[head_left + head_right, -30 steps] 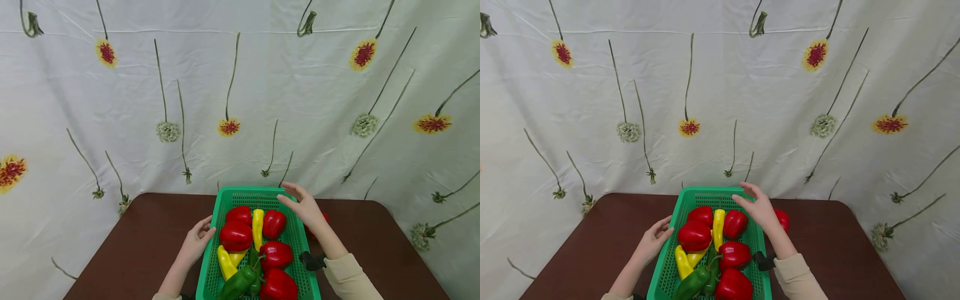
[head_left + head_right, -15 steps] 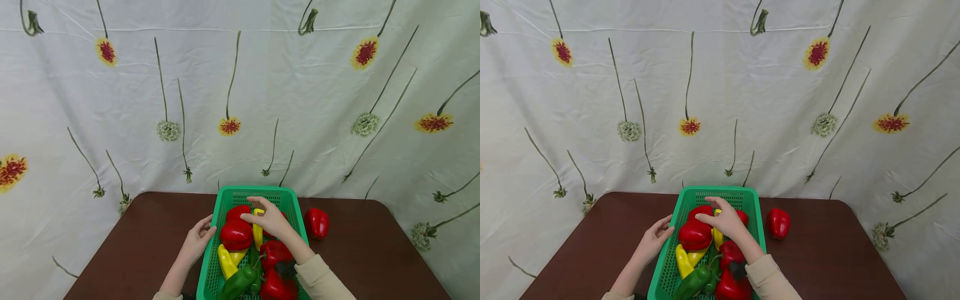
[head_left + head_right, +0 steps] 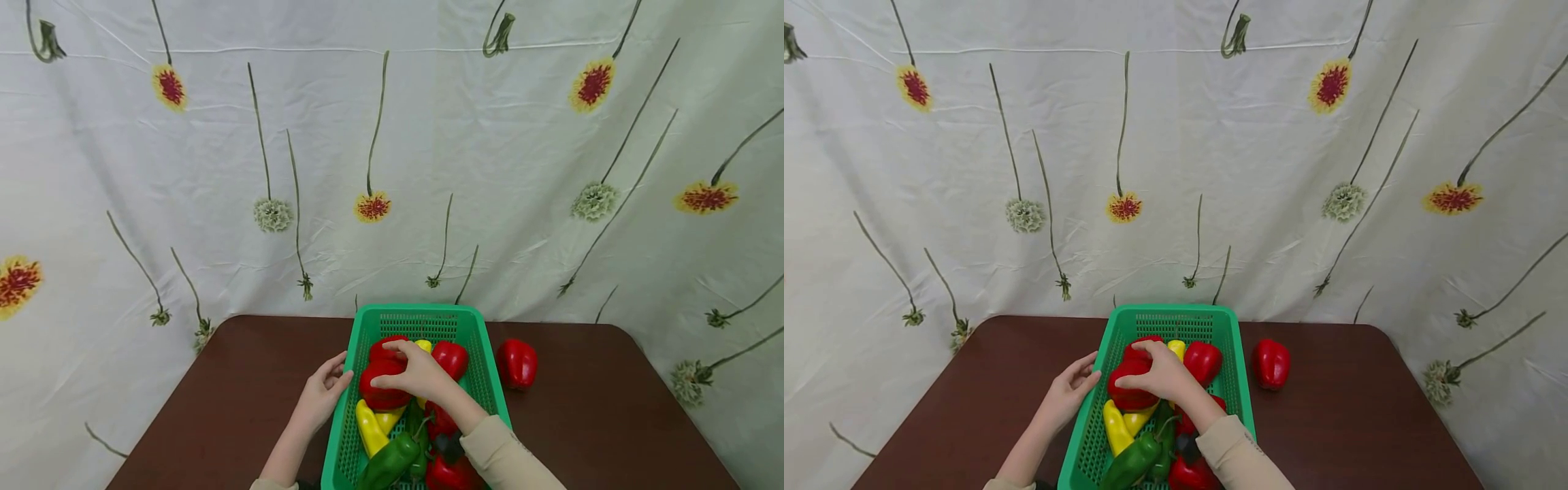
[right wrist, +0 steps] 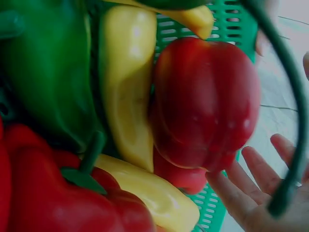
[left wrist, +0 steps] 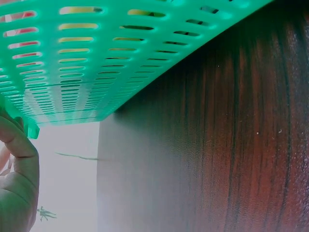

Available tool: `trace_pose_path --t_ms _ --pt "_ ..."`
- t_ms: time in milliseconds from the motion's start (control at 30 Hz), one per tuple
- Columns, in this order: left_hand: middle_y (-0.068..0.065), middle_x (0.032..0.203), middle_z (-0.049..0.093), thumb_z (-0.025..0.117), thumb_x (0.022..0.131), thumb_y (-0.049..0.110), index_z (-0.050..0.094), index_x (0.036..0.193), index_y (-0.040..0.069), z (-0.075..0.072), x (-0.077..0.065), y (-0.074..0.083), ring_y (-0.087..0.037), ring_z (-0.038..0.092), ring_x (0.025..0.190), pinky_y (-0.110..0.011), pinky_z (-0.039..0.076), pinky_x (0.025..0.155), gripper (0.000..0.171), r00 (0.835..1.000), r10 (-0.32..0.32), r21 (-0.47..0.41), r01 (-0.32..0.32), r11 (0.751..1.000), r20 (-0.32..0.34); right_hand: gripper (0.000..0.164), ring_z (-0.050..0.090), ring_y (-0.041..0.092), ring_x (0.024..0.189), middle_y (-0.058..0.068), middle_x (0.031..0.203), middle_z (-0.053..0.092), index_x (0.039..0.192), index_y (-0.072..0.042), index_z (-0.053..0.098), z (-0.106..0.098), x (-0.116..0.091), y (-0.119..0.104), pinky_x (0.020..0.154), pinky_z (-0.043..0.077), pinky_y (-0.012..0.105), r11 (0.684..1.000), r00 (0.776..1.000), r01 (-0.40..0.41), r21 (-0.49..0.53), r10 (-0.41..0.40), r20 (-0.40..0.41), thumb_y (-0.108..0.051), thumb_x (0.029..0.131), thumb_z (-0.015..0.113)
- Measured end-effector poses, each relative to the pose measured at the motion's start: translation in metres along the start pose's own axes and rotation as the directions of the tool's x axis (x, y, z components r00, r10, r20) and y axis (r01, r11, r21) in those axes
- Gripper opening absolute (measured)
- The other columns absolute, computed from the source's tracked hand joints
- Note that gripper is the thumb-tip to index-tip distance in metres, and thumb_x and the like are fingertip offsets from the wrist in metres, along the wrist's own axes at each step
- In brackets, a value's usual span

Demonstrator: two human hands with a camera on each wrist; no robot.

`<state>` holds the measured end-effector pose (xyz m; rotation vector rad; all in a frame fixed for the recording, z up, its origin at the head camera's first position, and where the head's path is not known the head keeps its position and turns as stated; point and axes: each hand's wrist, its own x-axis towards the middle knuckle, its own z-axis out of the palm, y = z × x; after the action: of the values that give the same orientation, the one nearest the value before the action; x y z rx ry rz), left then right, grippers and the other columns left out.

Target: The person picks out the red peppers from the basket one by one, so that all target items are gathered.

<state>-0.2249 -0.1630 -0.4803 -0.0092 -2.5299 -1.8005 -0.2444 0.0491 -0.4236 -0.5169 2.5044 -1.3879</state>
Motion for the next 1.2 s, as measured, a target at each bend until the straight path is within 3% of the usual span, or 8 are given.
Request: trace_pose_path --t_ms 267,500,700,900,1200 --pt "-0.017 0.119 0.059 0.063 0.097 0.020 0.048 0.144 0.003 0.001 -0.001 0.001 -0.018 0.060 0.094 -0.019 0.052 0.079 0.052 1.000 0.001 -0.002 -0.001 1.000 0.004 0.072 0.053 0.027 0.112 0.014 0.135 0.054 0.138 -0.007 0.052 0.010 0.001 0.001 0.087 0.054 0.048 0.989 1.000 -0.020 -0.150 0.023 0.015 -0.030 0.078 0.083" --pt "-0.019 0.113 0.058 0.062 0.098 0.025 0.049 0.141 -0.002 0.001 -0.004 0.000 -0.014 0.060 0.088 -0.019 0.053 0.074 0.053 0.996 0.089 -0.003 -0.089 0.996 -0.006 0.068 0.057 0.026 0.105 0.014 0.129 0.057 0.133 -0.005 0.056 0.014 0.002 -0.001 0.086 0.055 0.046 0.971 1.000 0.009 -0.238 -0.011 -0.006 -0.028 0.077 0.084" --pt "-0.018 0.119 0.058 0.062 0.098 0.017 0.048 0.144 0.001 0.002 -0.003 0.002 -0.017 0.060 0.092 -0.018 0.051 0.075 0.051 1.000 -0.007 -0.013 0.008 1.000 0.005 0.062 0.058 0.025 0.100 0.012 0.121 0.060 0.128 -0.004 0.060 0.015 0.001 -0.003 0.082 0.056 0.043 0.961 0.999 0.018 -0.276 -0.027 -0.027 -0.028 0.076 0.085" --pt "-0.016 0.118 0.058 0.061 0.098 0.014 0.047 0.144 0.002 0.002 -0.003 0.002 -0.020 0.061 0.096 -0.019 0.051 0.078 0.050 1.000 -0.020 -0.003 0.020 1.000 0.006 0.063 0.056 0.025 0.104 0.012 0.126 0.060 0.129 -0.006 0.060 0.010 0.001 0.000 0.082 0.056 0.044 0.975 0.999 0.000 -0.223 -0.008 -0.034 -0.031 0.076 0.084" --pt "-0.016 0.119 0.057 0.061 0.098 0.016 0.047 0.145 0.003 0.000 0.000 0.000 -0.019 0.060 0.097 -0.020 0.051 0.079 0.050 1.000 -0.016 0.009 0.016 1.000 0.006 0.062 0.055 0.027 0.116 0.010 0.132 0.060 0.133 -0.011 0.059 -0.014 -0.002 -0.005 0.086 0.054 0.042 1.000 0.996 -0.007 0.017 0.009 -0.091 -0.038 0.081 0.080"
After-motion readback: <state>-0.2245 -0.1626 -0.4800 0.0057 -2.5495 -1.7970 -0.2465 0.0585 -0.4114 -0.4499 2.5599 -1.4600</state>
